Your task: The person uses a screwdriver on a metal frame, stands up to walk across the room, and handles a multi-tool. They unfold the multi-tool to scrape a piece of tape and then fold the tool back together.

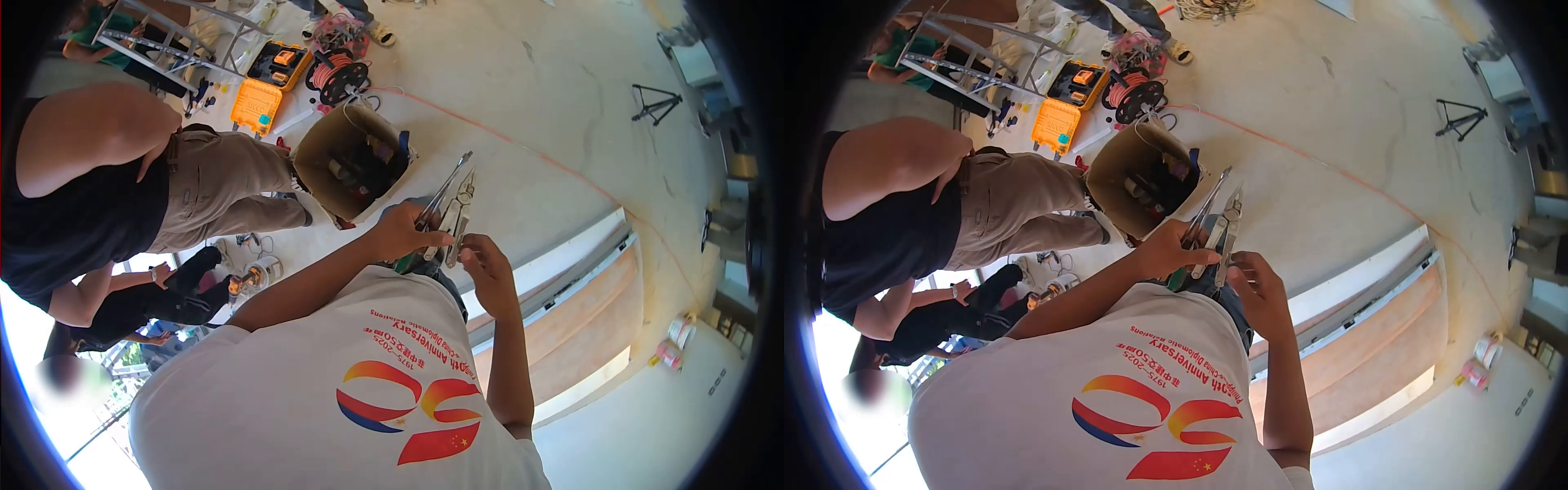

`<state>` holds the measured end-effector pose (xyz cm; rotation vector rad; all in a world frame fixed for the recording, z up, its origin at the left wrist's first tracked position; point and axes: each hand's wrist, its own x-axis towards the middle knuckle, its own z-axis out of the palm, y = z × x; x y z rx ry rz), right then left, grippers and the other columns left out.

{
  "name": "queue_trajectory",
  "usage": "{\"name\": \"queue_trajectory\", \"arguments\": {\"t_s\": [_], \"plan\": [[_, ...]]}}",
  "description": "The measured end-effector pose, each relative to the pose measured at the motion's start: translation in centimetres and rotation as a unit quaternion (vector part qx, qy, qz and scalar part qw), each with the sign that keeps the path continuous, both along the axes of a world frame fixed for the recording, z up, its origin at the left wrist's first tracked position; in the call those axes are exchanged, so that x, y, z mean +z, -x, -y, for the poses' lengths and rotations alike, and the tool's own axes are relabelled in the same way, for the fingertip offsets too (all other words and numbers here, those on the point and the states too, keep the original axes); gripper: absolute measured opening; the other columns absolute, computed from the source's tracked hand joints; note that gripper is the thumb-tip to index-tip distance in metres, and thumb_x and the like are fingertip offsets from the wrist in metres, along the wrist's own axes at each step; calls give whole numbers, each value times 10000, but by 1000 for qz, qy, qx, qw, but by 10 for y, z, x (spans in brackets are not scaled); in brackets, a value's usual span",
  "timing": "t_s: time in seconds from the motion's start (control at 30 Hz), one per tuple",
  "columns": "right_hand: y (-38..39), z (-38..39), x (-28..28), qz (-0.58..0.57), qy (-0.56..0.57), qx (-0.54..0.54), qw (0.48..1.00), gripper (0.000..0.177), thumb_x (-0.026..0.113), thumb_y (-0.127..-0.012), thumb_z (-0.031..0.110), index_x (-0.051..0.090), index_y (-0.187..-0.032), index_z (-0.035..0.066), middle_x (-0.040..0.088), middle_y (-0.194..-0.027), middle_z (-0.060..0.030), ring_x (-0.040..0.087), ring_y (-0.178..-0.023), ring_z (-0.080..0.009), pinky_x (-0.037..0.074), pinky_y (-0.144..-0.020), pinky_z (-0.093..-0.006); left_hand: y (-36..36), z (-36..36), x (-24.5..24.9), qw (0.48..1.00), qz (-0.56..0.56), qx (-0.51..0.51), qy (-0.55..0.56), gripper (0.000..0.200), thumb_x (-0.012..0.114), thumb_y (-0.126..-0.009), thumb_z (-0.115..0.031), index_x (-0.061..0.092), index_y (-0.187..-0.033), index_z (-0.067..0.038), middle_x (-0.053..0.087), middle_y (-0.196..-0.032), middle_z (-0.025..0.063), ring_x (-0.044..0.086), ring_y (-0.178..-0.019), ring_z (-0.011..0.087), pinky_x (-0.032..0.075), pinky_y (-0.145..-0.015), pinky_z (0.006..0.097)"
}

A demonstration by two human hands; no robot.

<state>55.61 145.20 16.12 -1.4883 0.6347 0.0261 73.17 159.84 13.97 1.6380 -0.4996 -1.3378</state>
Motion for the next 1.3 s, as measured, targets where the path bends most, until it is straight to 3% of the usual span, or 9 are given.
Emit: {"name": "queue_trajectory", "arguments": {"t_s": [0.2,0.33,0.43,0.57,0.8,1.0,1.17,1.23,1.3], "plan": [[-151,139,-31,-21,-24,68,997,304,587,-1033,284,604,-1035,-19,655,-857,-55,587,-765,-112,502,-710,-283,-102,125,-32,992,-53,100,61,346,801,-872,-335,637,-792,-41,595,-644,12,541,-548,80,451,-546,252],[-234,219,-37,-79,-65,45,994,261,567,-1035,258,614,-1009,2,648,-821,-37,556,-715,-88,463,-647,-255,-188,201,-43,988,-90,111,56,237,734,-919,-243,651,-952,-24,632,-755,9,584,-639,81,471,-588,256],[-316,287,-35,-91,-31,70,993,237,561,-1029,239,614,-983,12,641,-792,-29,538,-683,-76,436,-617,-241,-249,236,-43,969,-114,215,41,216,648,-923,-139,597,-1076,5,600,-768,35,592,-626,118,483,-616,273],[-382,367,-38,-123,-4,55,991,241,562,-1023,251,597,-952,24,626,-789,-32,610,-705,-104,494,-637,-263,-314,238,-83,914,-195,355,-13,259,597,-882,-39,575,-1135,13,604,-853,94,625,-680,171,504,-640,293],[-531,487,-84,-221,40,116,967,243,558,-1024,242,594,-982,5,660,-814,-66,685,-721,-137,519,-598,-258,-461,238,-183,742,-319,590,19,463,577,-876,20,483,-1325,-49,636,-925,131,652,-727,220,579,-635,391],[-701,560,-119,-274,78,233,930,221,548,-1024,246,594,-1045,31,663,-820,-48,639,-670,-121,492,-586,-262,-595,267,-228,700,-356,618,30,477,571,-934,12,426,-1369,-121,615,-922,140,655,-743,246,590,-634,416],[-845,558,-114,-309,140,330,881,218,536,-1031,236,584,-1006,25,652,-799,-44,610,-665,-112,465,-578,-258,-704,265,-291,724,-305,618,-21,322,621,-907,-9,495,-1200,-45,616,-864,155,662,-689,237,570,-551,385],[-878,555,-110,-329,149,344,867,223,530,-1035,231,577,-990,17,649,-784,-47,598,-672,-106,465,-589,-254,-750,258,-327,694,-289,658,-49,316,642,-886,-4,496,-1165,-34,615,-835,157,660,-662,260,554,-516,394],[-904,543,-111,-337,185,377,843,220,528,-1037,225,574,-984,17,648,-776,-49,598,-665,-103,466,-586,-255,-795,241,-408,728,-239,626,-146,314,633,-878,-12,497,-1160,-36,616,-832,152,657,-656,264,546,-501,400]]}}
